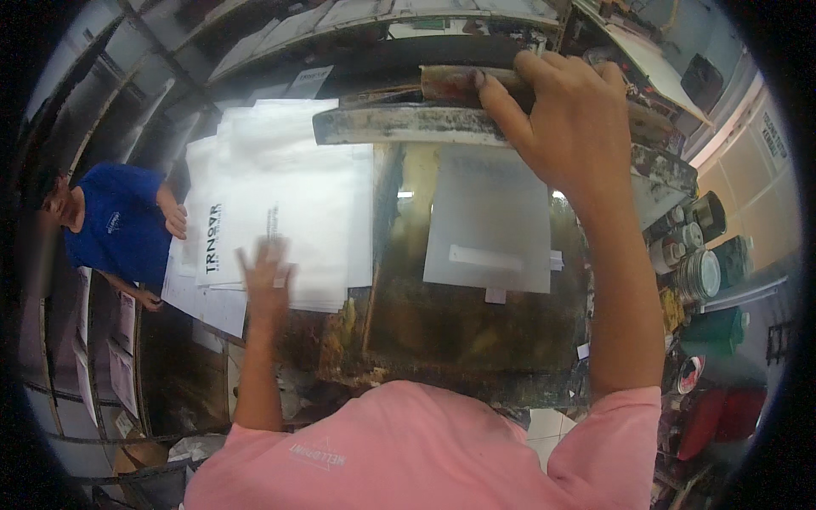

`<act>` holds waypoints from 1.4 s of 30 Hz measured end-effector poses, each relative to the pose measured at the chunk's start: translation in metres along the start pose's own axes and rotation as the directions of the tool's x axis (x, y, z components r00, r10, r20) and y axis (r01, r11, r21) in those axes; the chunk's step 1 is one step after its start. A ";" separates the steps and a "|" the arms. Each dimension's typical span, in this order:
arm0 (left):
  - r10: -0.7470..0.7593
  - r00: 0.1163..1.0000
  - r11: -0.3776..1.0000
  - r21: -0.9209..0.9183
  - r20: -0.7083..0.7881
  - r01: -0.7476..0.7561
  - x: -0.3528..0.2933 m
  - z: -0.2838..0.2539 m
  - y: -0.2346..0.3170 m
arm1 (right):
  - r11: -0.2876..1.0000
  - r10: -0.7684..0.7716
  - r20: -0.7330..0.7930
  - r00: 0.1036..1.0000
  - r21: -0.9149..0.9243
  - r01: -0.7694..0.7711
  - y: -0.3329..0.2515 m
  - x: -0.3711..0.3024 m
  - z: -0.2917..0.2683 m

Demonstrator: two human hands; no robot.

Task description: The person performs screen printing on white tote bags. They place a bag under a screen, apply ink, and use a squeegee to pull the ink across the mesh. The printed bag is then removed and stacked with others.

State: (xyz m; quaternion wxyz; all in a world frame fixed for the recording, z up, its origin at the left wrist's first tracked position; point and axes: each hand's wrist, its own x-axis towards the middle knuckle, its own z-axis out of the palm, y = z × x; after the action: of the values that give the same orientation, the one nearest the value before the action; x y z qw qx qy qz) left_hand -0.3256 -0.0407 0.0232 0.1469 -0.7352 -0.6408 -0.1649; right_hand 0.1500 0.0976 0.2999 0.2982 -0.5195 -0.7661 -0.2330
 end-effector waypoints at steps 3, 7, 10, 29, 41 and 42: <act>0.121 0.958 0.992 0.002 0.260 -0.126 0.029 0.016 0.069 | 0.995 -0.095 -0.089 0.991 -0.011 0.095 0.006 0.002 0.002; 0.208 0.880 0.973 -0.183 0.427 -0.141 0.071 0.037 0.121 | 0.994 -0.098 -0.119 0.988 0.024 0.102 0.010 0.006 0.008; 0.345 0.874 0.896 -0.396 0.342 -0.198 0.106 0.068 0.178 | 0.994 -0.106 -0.137 0.985 0.015 0.109 0.002 0.008 0.002; 0.713 0.655 0.604 -0.695 0.251 -0.392 0.177 0.088 0.372 | 0.985 -0.075 0.011 0.997 0.154 0.072 0.015 0.025 -0.018; -0.234 0.851 0.970 0.056 0.471 0.236 0.096 0.075 0.087 | 0.995 -0.055 -0.092 0.994 0.076 0.062 0.009 0.020 0.000; -0.256 0.823 0.958 0.019 0.507 0.286 0.101 0.067 0.065 | 0.996 -0.040 -0.086 0.996 0.081 0.047 0.011 0.020 0.003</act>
State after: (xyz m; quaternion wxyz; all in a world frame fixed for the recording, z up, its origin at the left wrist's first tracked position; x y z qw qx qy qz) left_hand -0.2452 0.0692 0.0058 -0.0719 -0.6578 -0.7497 -0.0046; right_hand 0.1536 0.1170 0.3122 0.3462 -0.4795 -0.7731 -0.2292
